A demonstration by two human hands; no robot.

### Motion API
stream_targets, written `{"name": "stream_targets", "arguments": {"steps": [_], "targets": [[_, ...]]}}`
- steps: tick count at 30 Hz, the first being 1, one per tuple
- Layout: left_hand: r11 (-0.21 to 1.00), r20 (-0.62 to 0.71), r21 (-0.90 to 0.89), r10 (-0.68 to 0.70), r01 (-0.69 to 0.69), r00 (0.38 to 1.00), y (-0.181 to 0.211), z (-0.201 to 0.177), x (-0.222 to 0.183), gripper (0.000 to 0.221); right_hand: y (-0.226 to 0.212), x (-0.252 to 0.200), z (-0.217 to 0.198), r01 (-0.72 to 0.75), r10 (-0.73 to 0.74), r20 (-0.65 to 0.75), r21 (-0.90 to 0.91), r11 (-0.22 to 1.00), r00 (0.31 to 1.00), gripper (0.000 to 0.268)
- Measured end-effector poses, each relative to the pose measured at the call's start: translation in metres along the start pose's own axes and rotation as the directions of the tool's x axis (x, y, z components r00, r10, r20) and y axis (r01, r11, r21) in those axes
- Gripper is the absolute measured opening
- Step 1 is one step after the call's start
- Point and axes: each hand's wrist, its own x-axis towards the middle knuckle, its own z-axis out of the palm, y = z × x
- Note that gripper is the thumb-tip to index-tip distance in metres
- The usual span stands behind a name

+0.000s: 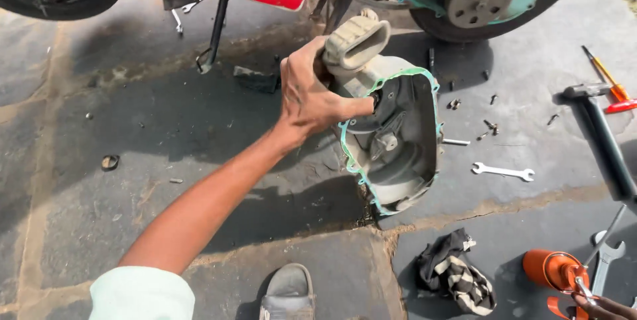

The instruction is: The person works on a red scooter, using a screwdriver to pry at the engine side cover and removing it from the bike. They scrape old gasket material from the cover by hand, then use an oil can to apply oil to the cover and a rubber part, holding the cover against the scooter.

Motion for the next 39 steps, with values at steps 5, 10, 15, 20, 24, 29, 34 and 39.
{"name": "stream_targets", "arguments": {"steps": [5,10,15,20,24,29,34,39], "targets": [[0.963,0.074,-0.069,0.266,-0.261,0.961,0.014,0.015,0.028,0.079,0.022,0.018,0.002,0.028,-0.028,0.005,-0.057,0.998,1.000,0.025],[0.954,0.167,-0.135,0.288,-0.268,0.943,-0.002,0.044,0.069,0.090,0.054,0.028,-0.024,-0.008,0.009,0.007,-0.177,0.984,1.000,0.031],[0.951,0.103,-0.231,0.233,-0.205,0.967,-0.018,0.084,0.088,0.086,0.058,0.057,-0.047,-0.027,0.037,0.029,-0.281,0.959,0.999,0.037],[0.924,0.105,-0.378,0.109,-0.062,0.988,-0.007,0.082,0.088,0.074,0.058,0.067,-0.074,-0.068,0.087,0.035,-0.374,0.925,0.996,0.044],[0.958,0.093,-0.234,0.193,-0.166,0.977,-0.012,0.072,0.097,0.065,0.043,0.052,-0.015,-0.096,0.118,0.028,-0.410,0.907,0.993,0.048],[0.859,-0.040,0.055,0.510,-0.508,0.859,-0.017,0.069,0.090,0.054,-0.066,0.016,0.128,-0.412,0.391,-0.247,-0.035,0.911,0.886,0.052],[0.838,-0.082,0.092,0.545,-0.538,0.834,-0.031,0.076,0.090,0.047,-0.127,-0.015,0.237,-0.370,0.334,-0.269,-0.095,0.924,0.903,0.053],[0.849,-0.013,0.166,0.511,-0.502,0.860,-0.030,0.069,0.080,0.043,-0.148,-0.029,0.331,-0.245,0.241,-0.042,-0.150,0.958,0.970,0.056]]}}
